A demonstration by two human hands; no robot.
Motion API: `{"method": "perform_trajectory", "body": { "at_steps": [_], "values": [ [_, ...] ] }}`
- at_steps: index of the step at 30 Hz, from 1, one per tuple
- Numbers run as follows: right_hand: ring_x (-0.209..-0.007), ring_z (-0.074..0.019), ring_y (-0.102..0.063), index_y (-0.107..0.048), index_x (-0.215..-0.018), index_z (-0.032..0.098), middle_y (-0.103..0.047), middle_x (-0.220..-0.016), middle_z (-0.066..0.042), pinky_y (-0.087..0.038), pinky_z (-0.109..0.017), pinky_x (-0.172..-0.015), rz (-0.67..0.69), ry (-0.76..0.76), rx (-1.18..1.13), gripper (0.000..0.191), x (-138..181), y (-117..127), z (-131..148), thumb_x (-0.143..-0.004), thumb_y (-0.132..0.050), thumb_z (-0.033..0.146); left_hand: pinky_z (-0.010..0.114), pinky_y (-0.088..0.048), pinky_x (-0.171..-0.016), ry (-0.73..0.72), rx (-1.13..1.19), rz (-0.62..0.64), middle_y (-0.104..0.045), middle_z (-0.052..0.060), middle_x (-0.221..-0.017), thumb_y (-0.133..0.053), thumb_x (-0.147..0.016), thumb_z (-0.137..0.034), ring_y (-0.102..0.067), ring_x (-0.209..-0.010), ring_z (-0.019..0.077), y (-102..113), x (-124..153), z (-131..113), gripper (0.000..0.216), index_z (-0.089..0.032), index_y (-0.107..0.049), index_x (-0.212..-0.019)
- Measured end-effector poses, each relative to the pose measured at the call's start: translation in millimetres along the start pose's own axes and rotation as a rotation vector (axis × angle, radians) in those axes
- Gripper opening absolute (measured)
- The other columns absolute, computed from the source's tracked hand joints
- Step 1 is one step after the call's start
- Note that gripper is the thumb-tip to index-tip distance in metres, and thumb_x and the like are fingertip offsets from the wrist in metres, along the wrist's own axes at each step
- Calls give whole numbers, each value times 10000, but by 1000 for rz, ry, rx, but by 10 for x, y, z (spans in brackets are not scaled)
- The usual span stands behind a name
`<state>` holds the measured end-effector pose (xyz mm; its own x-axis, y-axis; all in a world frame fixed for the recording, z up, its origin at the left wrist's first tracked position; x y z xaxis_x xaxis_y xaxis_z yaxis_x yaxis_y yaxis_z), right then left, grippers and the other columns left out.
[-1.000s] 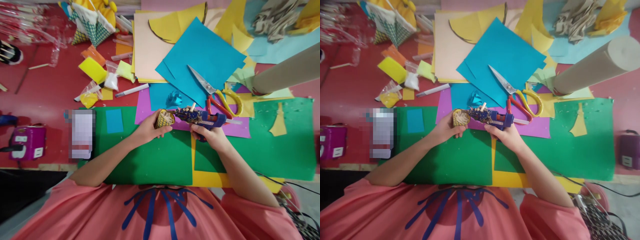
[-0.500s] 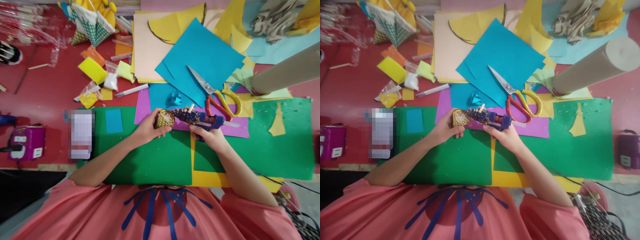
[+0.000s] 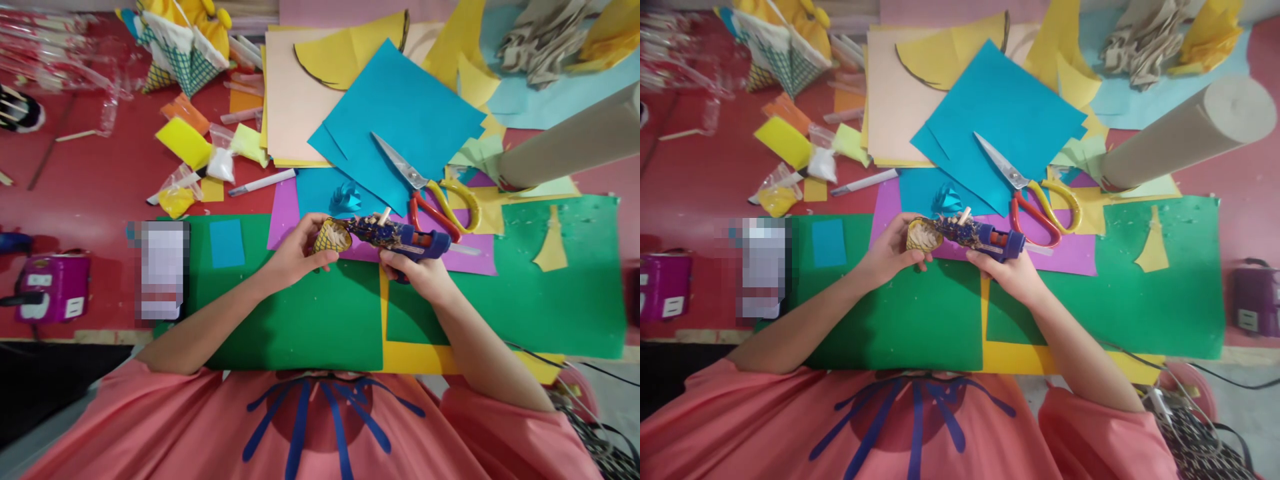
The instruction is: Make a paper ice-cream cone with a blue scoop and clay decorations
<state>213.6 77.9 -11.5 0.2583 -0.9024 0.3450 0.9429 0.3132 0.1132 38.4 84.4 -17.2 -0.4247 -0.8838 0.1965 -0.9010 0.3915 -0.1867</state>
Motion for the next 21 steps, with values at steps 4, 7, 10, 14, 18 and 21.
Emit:
{"method": "perform_trajectory", "body": {
  "at_steps": [4, 7, 10, 14, 18, 21],
  "values": [
    [-447, -104, -470, -570, -672, 181, -538, -499, 22, -382, -256, -461, -4, -10, -1, 329, 3, 7, -6, -760, -688, 476, 176, -553, -539, -5, 7, 9, -587, 11, -956, -746, -755, -459, -627, -714, 92, -4, -5, 7, 507, -224, -459, -1101],
    [-449, -102, -468, -574, -680, 180, -536, -500, 25, -379, -254, -462, -2, -2, -2, 321, 2, 0, 2, -761, -688, 470, 185, -557, -570, 15, 13, 28, -609, 26, -986, -723, -774, -473, -644, -722, 95, -13, -3, 30, 495, -222, -472, -1119],
    [-451, -98, -461, -567, -669, 179, -529, -500, 27, -373, -251, -460, -5, 9, -5, 325, -4, -1, 16, -766, -686, 466, 196, -550, -599, 35, 26, 32, -628, 31, -980, -716, -775, -494, -657, -723, 101, -13, -3, 50, 508, -219, -484, -1134],
    [-451, -97, -456, -563, -667, 180, -524, -500, 29, -371, -251, -458, -2, 19, 2, 323, -5, -1, 32, -768, -686, 461, 211, -538, -651, 47, 40, 23, -655, 35, -954, -722, -759, -523, -675, -748, 115, -10, -6, 41, 537, -203, -507, -1133],
    [-445, -101, -458, -573, -678, 182, -528, -496, 29, -375, -254, -449, -15, 17, 0, 317, 6, 16, 37, -761, -693, 464, 227, -530, -644, 61, 33, 44, -676, 51, -926, -684, -782, -554, -682, -756, 134, -31, -7, 30, 547, -183, -517, -1147],
    [-443, -101, -456, -563, -660, 185, -525, -490, 29, -375, -255, -448, -15, 13, 1, 319, 9, 15, 36, -758, -696, 458, 219, -510, -583, 50, 27, 59, -678, 59, -889, -668, -780, -583, -658, -683, 124, -45, -15, 6, 568, -166, -525, -1138]
  ]
}}
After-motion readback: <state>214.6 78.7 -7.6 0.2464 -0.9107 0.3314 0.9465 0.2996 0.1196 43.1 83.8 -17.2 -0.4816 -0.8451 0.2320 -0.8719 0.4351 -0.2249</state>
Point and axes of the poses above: each hand's wrist, its own x-axis away from the middle knuckle, its own y-axis out of the back of the hand, z = x × y, the point moved 9 cm from there along -x, towards the middle knuckle
